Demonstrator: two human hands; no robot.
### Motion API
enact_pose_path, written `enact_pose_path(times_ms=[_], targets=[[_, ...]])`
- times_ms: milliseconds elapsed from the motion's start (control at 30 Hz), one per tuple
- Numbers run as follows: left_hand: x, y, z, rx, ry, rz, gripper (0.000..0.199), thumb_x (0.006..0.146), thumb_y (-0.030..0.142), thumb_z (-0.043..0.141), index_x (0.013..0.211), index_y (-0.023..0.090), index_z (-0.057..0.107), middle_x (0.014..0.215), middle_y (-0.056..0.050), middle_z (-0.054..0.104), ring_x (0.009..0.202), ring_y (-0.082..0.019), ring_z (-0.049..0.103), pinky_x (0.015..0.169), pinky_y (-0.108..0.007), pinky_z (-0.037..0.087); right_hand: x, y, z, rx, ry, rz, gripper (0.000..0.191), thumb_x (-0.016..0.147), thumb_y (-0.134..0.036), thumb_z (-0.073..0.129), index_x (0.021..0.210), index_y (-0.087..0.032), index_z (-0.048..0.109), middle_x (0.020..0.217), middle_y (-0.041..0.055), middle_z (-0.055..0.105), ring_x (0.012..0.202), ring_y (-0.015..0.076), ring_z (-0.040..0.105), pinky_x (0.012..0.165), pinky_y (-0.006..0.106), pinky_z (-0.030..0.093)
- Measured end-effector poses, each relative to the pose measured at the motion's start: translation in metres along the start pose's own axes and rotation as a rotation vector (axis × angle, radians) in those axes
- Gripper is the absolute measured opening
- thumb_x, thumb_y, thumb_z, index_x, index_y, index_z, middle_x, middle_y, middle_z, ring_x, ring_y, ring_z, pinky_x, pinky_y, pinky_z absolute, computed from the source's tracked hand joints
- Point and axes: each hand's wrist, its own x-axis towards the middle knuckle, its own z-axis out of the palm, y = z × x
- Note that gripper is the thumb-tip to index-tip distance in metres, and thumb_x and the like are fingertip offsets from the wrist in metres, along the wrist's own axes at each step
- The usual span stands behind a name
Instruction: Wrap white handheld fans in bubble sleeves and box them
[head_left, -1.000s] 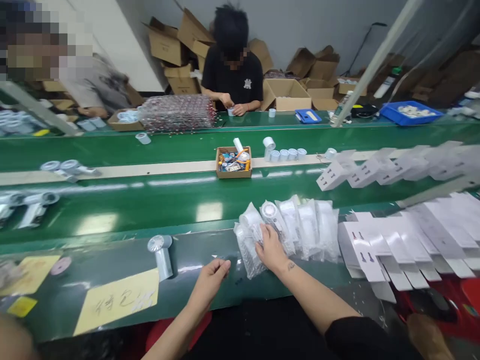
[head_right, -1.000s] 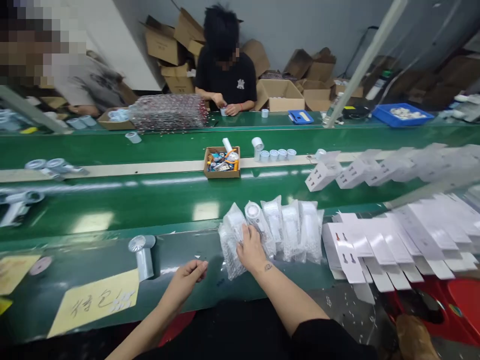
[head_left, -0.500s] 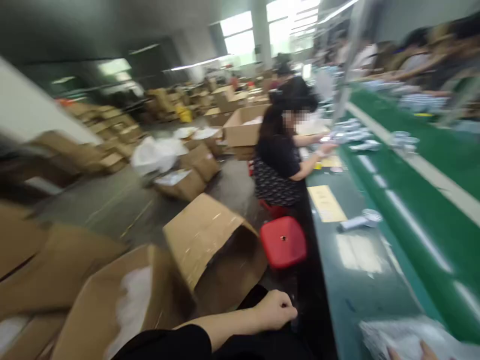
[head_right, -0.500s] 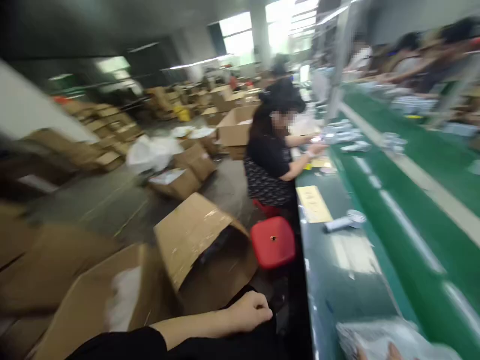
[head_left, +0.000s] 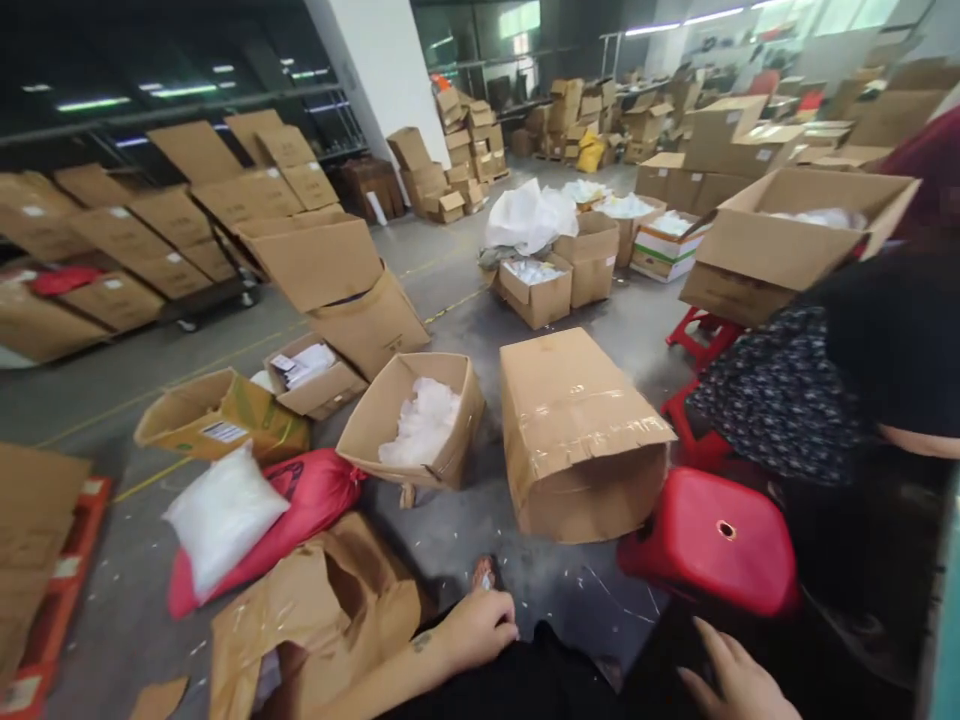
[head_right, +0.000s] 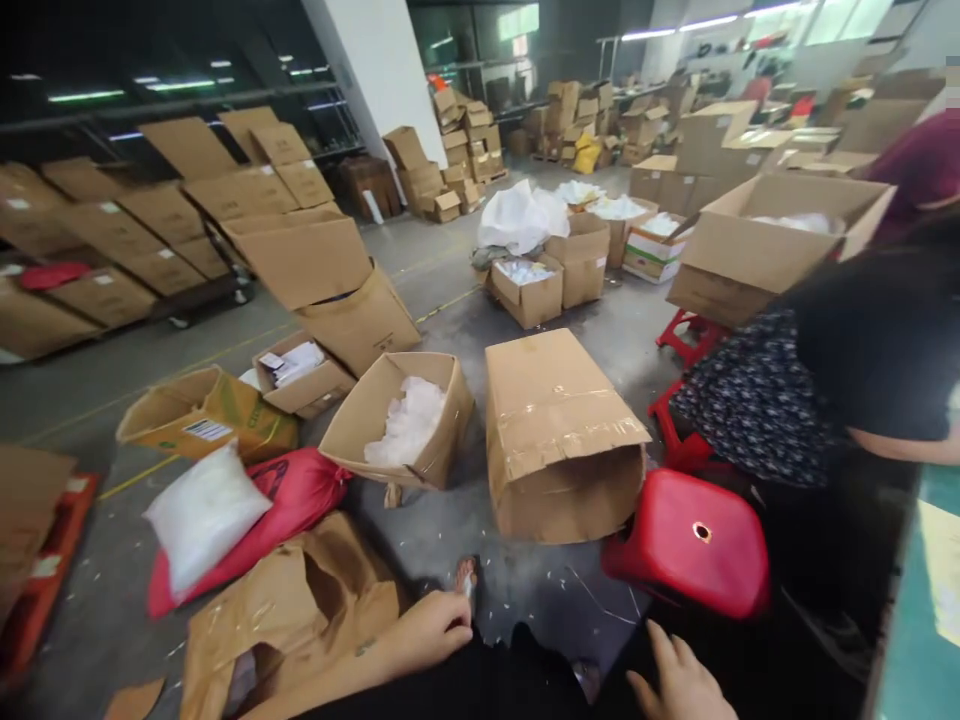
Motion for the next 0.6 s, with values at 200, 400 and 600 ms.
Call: enact_pose_path(times_ms=[200,400,600], targets=[[-0.018,-0.162,-0.046,-0.297,0.128,-0.264,0.012,0.069,0.031,0.061,0.062,0.022,0.061,0.064,0.001,0.061,0.07,-0.019,0.06,0.066,-0.027,0.041,0.059,-0.211,0.051,0.109,-0.384,-0.272,0.062,0.069,-0.027,0.056,0.13,-0.019,0.056,0.135,0.0152,0.056,0.125,0.0311,0.052,0.104,0.039,0.04],[0.008,-0.298,-0.115,-0.765,0.484,-0.576,0.038,0.065,0.051,0.062,0.053,0.021,0.042,0.046,0.006,0.04,0.047,-0.012,0.044,0.049,-0.024,0.032,0.124,-0.372,0.125,0.612,-0.725,-0.191,0.048,0.064,-0.034,0.067,0.111,-0.025,0.064,0.099,0.0079,0.072,0.095,0.0269,0.067,0.086,0.038,0.049],[0.058,-0.365,-0.134,-0.924,0.578,-0.705,0.041,0.07,0.05,0.061,0.054,0.021,0.036,0.046,0.007,0.039,0.042,-0.009,0.04,0.043,-0.021,0.028,0.258,-0.499,0.192,0.963,-0.662,0.24,0.03,0.062,-0.041,0.067,0.081,-0.023,0.052,0.062,-0.0055,0.051,0.051,0.0097,0.053,0.055,0.025,0.045]])
